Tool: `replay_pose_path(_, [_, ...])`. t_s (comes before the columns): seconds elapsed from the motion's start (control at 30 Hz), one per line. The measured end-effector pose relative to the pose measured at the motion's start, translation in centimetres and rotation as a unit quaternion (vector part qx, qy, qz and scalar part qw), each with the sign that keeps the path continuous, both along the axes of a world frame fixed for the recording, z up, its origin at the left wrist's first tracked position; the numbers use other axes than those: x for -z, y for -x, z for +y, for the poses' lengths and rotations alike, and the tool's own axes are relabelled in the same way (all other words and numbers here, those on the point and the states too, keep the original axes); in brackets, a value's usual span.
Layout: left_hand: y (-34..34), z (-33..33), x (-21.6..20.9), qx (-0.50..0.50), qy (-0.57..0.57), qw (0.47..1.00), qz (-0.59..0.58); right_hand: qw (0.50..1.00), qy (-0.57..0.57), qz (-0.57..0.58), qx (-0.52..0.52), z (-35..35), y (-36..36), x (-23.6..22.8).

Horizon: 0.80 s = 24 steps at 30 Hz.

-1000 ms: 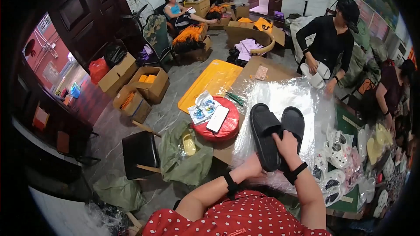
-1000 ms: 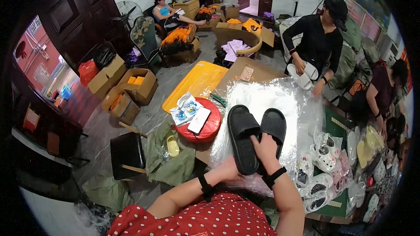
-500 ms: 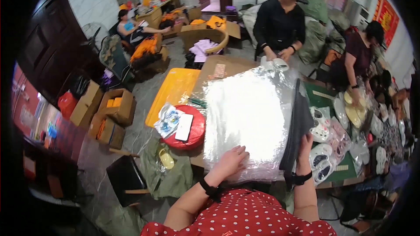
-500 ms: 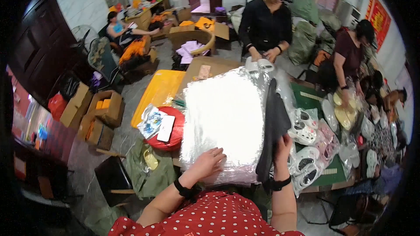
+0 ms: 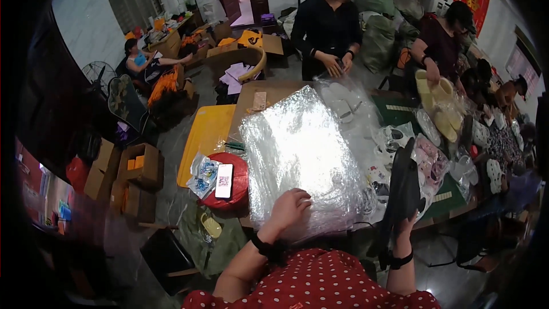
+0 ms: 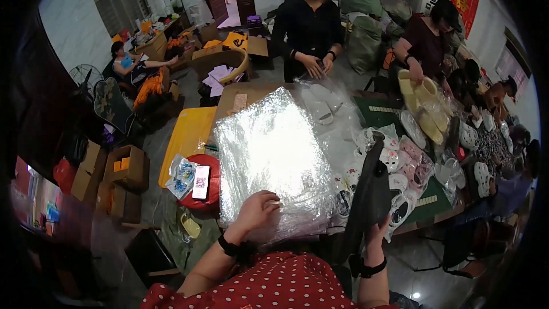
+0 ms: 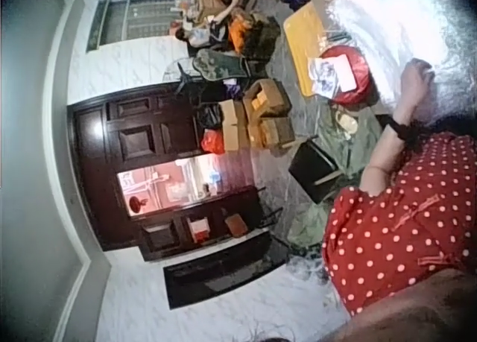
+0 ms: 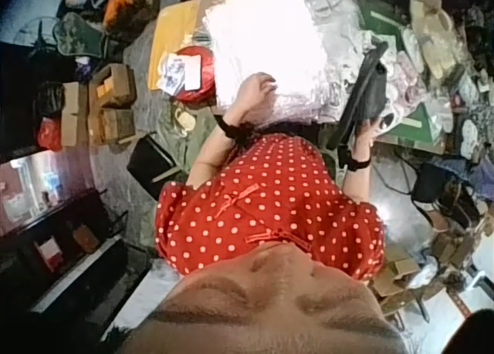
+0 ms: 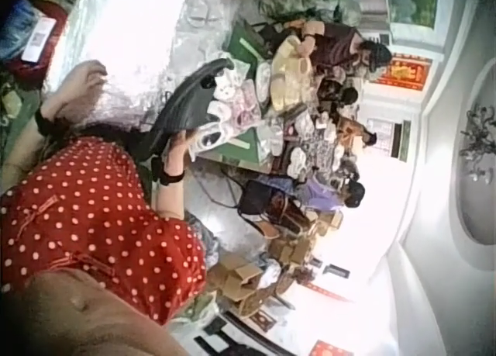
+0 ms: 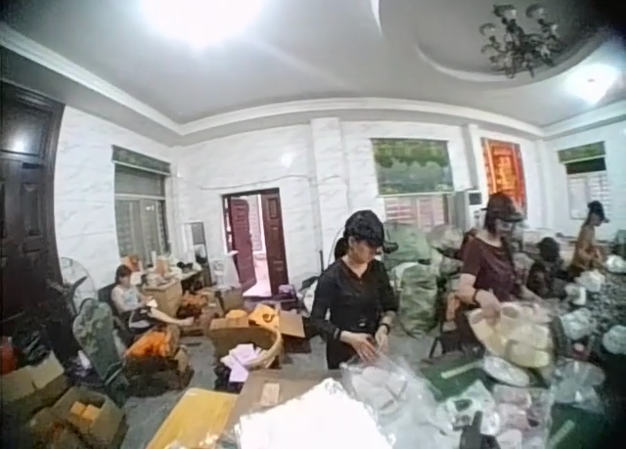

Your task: The recorder is packaging various pairs of shoes into plastic bags at a workstation.

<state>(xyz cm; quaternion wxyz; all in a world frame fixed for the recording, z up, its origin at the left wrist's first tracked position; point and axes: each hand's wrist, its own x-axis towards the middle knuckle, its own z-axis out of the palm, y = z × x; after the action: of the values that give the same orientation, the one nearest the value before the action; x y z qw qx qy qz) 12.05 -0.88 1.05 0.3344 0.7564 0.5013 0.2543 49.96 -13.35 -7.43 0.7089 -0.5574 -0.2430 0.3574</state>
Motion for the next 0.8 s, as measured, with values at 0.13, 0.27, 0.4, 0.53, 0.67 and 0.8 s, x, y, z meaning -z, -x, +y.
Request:
replay_pose_path(0.13, [-0.2, 0.0, 0.7, -0.036, 0.018, 0.999, 0.002, 0.965, -0.049, -0.253, -0.036, -0.5, 2.1, -0.9])
replay_pose_path(0.27, [-1.0, 0.0, 1.0, -0.06, -0.012, 0.995, -0.079, 0.822, -0.059, -0.566, -0.024, -0.7, 3.0, -4.4])
replay_pose_path(0.4, [-1.7, 0.3, 0.7, -0.047, 0.01, 0.994, -0.1, 0.803, -0.066, -0.574, -0.144, 1.4, 8.6, -12.5])
replay_pose_path(0.53, [-1.5, 0.4, 0.5, -0.026, 0.059, 0.989, -0.132, 0.788, -0.063, -0.584, -0.186, 1.6, 9.2, -12.3])
replay_pose_path(0.67, [-1.1, 0.3, 0.2, -0.03, 0.081, 0.982, -0.167, 0.734, -0.011, -0.644, -0.215, 0.9, 8.3, -11.3])
replay_pose_path(0.8, [-1.0, 0.5, -0.1, -0.041, 0.085, 0.984, -0.153, 0.749, 0.013, -0.637, -0.182, 0.7, 8.4, -11.2])
